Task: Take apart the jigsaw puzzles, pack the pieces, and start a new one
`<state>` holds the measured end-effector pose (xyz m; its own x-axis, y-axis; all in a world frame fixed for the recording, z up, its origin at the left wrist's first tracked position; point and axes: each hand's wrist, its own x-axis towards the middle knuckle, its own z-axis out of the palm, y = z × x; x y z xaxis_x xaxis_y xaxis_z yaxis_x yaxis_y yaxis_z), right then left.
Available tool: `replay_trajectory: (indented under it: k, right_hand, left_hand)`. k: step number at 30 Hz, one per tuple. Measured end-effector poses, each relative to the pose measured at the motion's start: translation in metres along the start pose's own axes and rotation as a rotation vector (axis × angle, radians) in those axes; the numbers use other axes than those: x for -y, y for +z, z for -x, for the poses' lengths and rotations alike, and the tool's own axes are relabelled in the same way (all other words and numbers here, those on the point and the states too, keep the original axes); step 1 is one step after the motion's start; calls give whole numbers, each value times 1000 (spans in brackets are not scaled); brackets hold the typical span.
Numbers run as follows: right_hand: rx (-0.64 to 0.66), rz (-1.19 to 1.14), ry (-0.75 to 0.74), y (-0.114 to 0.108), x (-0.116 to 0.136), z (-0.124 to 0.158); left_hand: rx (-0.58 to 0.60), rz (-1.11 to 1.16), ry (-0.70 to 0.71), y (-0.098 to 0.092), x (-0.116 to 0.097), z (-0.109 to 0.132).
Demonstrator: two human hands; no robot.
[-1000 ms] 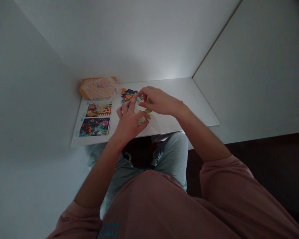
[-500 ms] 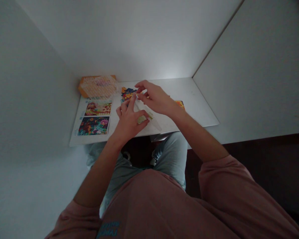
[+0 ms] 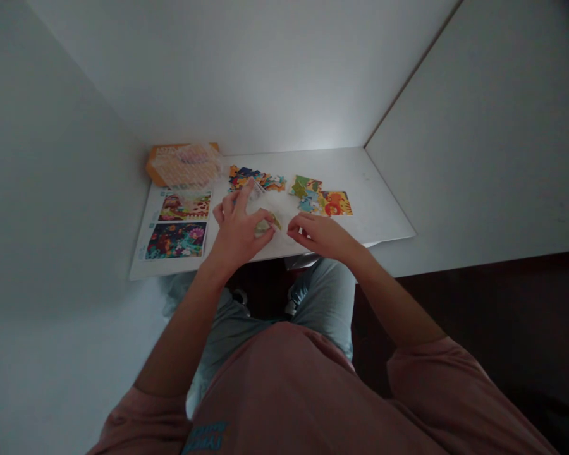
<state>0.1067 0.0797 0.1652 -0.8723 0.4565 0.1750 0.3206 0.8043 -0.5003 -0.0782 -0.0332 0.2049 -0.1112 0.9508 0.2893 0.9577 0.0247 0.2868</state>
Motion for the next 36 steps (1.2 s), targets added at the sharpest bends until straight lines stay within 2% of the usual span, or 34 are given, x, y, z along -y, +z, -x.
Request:
replay_trajectory:
  k: [6,8,11,13,15,18,20,22,25,29,33,36]
  right_hand:
    - [-226,-215,143,7,-24,1]
    - [-343,-244,204,11,-43,-4]
    - [-538,-149,336,24,-80,-21]
    - [-553,-33,411,33,-103,-35]
    - [-505,42,476,41,-120,-49]
    - [-424,101,502,44,-133,-62]
    - [-439,127,490,39,-135,-65]
    - [-508,124,467,28,-135,-64]
    - [-604,63,420,7,-132,-61]
    - [-646,-24,369,-22,-122,-60]
    - [-659,-76,312,-40,-98,-59]
    - [-652,-112,253,-48,-66,-57]
  left_hand:
    - [36,-29,58,-9,6,10]
    - [39,-22,56,-10,7,12]
    - [39,-14,50,-9,7,13]
    - [43,-16,57,-9,6,13]
    - [43,-20,64,-10,6,13]
    - [37,-21,70,-11,6,13]
    - [31,-23,73,-11,7,13]
    - [30,-24,77,-10,7,13]
    - [32,-16,80,-8,7,10]
    - [47,5,84,-7,6,6]
    - [37,21,96,-6,6,3]
    - [35,41,112,-4,7,-1]
